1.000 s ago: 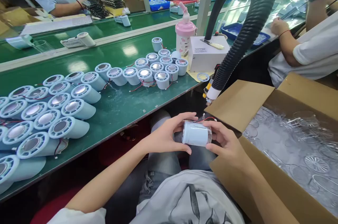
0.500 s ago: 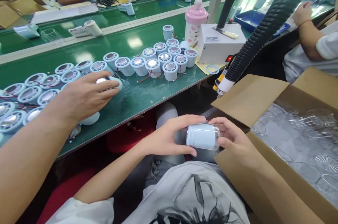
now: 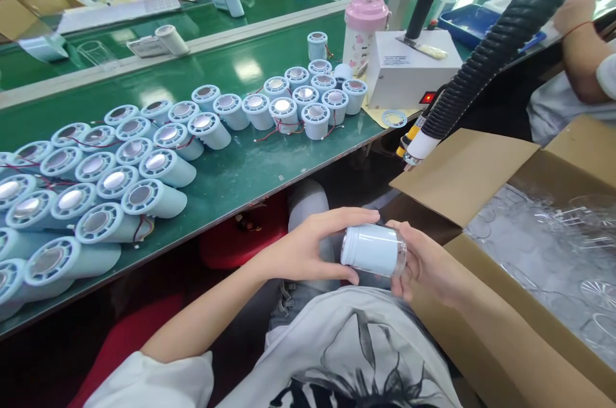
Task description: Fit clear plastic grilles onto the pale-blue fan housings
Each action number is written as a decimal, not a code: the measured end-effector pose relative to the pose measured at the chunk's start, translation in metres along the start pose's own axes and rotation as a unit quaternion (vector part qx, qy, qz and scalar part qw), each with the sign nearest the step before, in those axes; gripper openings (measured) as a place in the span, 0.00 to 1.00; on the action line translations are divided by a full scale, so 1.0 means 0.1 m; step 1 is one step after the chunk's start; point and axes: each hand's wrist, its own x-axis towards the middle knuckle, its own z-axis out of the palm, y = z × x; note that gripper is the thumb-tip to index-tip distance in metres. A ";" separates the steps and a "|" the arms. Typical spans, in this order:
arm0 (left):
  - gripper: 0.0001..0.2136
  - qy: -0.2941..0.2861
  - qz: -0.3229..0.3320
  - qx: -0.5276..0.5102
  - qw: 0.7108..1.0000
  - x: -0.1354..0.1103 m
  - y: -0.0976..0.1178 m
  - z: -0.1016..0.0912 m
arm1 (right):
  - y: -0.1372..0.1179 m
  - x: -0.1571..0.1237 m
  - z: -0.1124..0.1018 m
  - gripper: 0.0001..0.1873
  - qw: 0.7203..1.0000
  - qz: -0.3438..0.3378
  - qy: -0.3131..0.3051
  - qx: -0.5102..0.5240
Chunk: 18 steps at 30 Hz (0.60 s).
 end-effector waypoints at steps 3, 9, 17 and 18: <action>0.35 0.001 0.005 -0.008 1.000 -0.02 -0.04 0.02 | -0.02 0.02 0.01 0.33 0.998 0.053 -0.028 0.016; 0.31 0.013 0.017 -0.007 1.000 -0.05 -0.06 0.06 | 0.00 0.04 0.00 0.38 0.987 0.127 -0.079 0.057; 0.29 0.045 -0.135 -0.097 0.985 -0.09 0.08 0.10 | 0.09 -0.01 -0.09 0.14 0.971 -0.107 0.090 -0.196; 0.29 0.047 -0.153 -0.116 0.980 -0.10 0.09 0.11 | 0.11 -0.02 -0.12 0.14 0.939 -0.193 0.122 -0.256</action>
